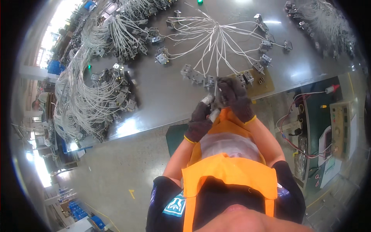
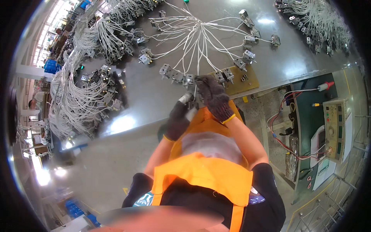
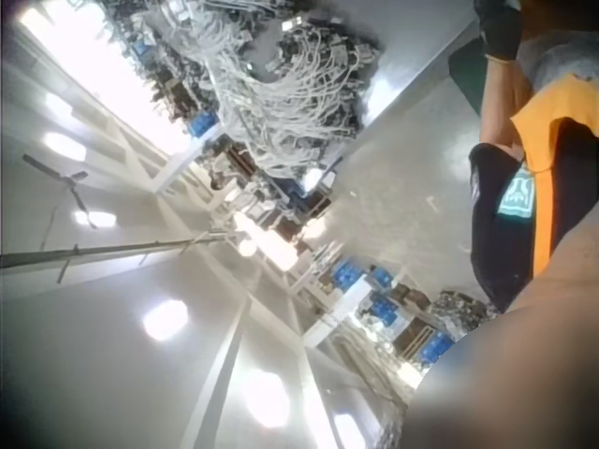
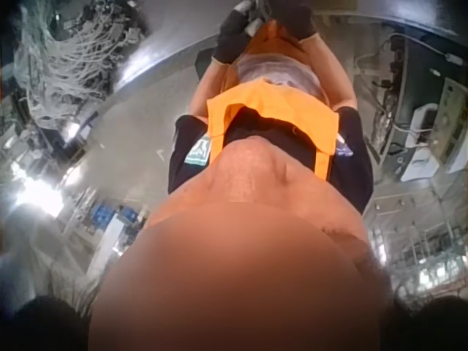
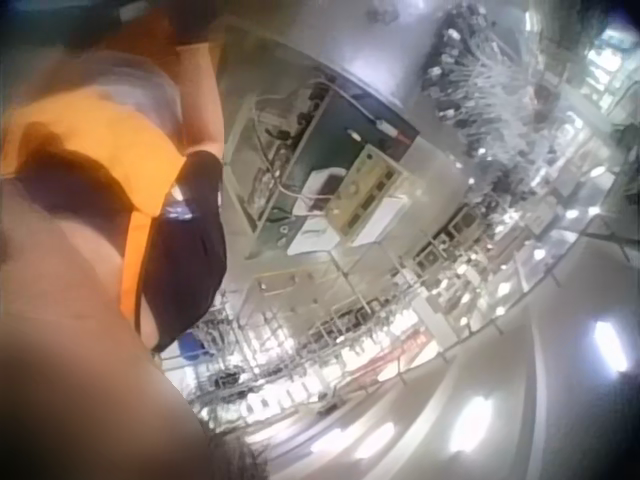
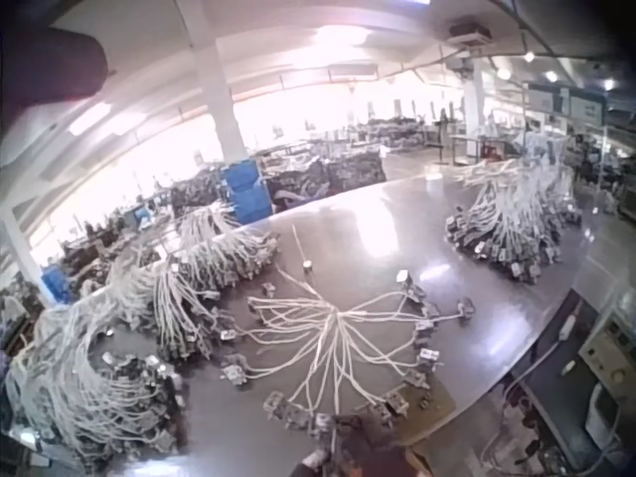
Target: Assembling wire harnesses onto electronic components at a production station.
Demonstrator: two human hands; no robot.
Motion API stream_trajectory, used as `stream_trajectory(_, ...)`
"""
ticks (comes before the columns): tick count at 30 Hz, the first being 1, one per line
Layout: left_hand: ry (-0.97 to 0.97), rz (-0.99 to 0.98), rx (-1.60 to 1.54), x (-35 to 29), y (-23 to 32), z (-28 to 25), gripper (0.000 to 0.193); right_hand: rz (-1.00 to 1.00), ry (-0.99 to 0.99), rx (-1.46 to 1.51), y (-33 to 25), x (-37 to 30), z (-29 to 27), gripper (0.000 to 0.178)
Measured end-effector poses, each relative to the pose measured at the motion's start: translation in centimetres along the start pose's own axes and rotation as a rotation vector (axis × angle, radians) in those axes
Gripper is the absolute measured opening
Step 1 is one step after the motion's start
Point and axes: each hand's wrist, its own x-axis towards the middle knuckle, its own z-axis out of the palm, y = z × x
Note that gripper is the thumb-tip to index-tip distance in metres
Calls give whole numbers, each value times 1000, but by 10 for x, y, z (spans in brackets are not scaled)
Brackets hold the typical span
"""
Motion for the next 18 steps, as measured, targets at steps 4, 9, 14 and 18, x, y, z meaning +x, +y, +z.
stream_trajectory(4, -132, 268, 307, 33, 1, -7, 49, -194, 62, 86, 24, 1, -7, 21)
stream_trajectory(9, -222, 440, 426, 49, -3, 5, 54, -141, 115, 59, 12, 5, 2, 19)
stream_trajectory(14, -147, 524, 693, 52, 31, 24, 53, -133, 159, 648, 49, 6, -9, 24)
stream_trajectory(18, -359, 300, 755, 60, 17, 29, 37, -442, -9, 47, 20, -3, 0, 31)
